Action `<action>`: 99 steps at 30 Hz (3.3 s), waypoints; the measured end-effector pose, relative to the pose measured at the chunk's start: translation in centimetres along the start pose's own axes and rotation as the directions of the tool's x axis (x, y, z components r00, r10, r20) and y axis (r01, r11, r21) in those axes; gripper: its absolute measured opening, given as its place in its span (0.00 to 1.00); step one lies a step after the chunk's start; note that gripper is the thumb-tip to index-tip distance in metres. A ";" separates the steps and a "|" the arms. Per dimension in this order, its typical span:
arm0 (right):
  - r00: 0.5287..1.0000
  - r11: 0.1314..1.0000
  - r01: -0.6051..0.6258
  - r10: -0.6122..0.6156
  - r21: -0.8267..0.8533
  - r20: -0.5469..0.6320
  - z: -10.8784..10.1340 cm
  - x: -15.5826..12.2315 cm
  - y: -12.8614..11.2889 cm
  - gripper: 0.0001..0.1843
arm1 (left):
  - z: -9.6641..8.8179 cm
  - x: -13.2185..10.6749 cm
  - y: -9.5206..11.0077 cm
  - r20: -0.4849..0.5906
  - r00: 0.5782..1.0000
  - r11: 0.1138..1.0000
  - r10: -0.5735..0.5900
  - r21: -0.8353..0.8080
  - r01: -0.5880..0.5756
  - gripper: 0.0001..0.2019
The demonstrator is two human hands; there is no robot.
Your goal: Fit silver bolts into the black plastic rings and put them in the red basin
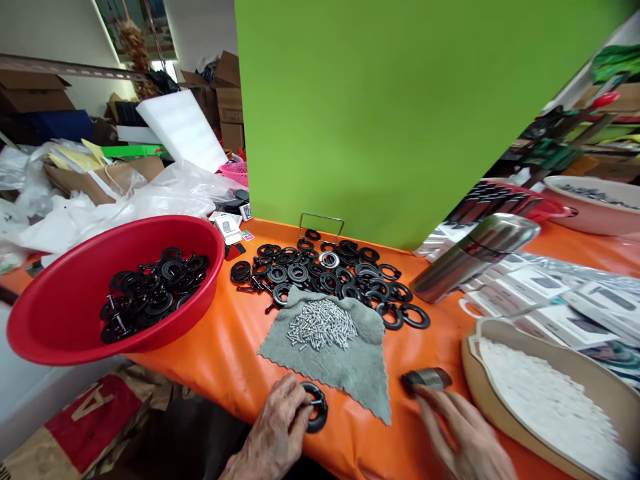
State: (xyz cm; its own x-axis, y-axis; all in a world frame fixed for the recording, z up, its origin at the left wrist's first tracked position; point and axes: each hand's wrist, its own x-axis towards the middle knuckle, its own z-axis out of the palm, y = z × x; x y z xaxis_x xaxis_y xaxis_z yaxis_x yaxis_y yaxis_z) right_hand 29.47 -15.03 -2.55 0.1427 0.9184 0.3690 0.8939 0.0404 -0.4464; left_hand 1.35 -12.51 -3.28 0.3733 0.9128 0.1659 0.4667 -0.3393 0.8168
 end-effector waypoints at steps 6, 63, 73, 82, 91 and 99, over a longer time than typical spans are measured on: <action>0.992 0.991 0.086 -0.094 0.101 0.079 6.6 5.0 -6.3 0.09 | -0.2 0.2 0.0 0.012 1.000 1.000 0.006 -0.003 -0.006 0.07; 0.977 0.855 -0.177 0.091 0.488 0.193 1.9 -1.6 -12.6 0.13 | -3.2 0.2 4.1 0.005 0.976 0.962 -0.216 -0.172 0.214 0.08; 0.999 0.904 -0.020 0.001 0.428 0.045 2.3 -1.8 -13.3 0.12 | -2.9 0.0 4.3 -0.060 0.998 0.998 -0.015 -0.068 0.011 0.07; 0.992 0.886 0.017 -0.072 0.464 0.103 3.6 -2.5 -11.6 0.16 | -3.6 -0.3 3.6 -0.030 1.000 0.992 0.009 -0.124 -0.013 0.07; 0.931 0.809 -0.091 -0.138 0.581 0.338 2.8 -1.2 -11.5 0.16 | -5.8 0.2 3.5 0.151 0.982 0.958 -0.112 -0.246 0.147 0.05; 0.892 0.606 -0.387 0.056 0.694 0.448 4.9 -1.2 -12.4 0.18 | -6.0 0.6 5.1 0.234 0.971 0.998 0.046 -0.052 -0.034 0.14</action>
State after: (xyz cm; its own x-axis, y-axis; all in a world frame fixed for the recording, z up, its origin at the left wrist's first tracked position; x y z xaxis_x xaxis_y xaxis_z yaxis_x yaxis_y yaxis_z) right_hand 16.15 -14.68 -1.40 -0.0129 0.9980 -0.0613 0.1918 -0.0577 -0.9797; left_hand -0.83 -12.38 4.30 0.5716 0.8176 0.0691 0.4108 -0.3582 0.8384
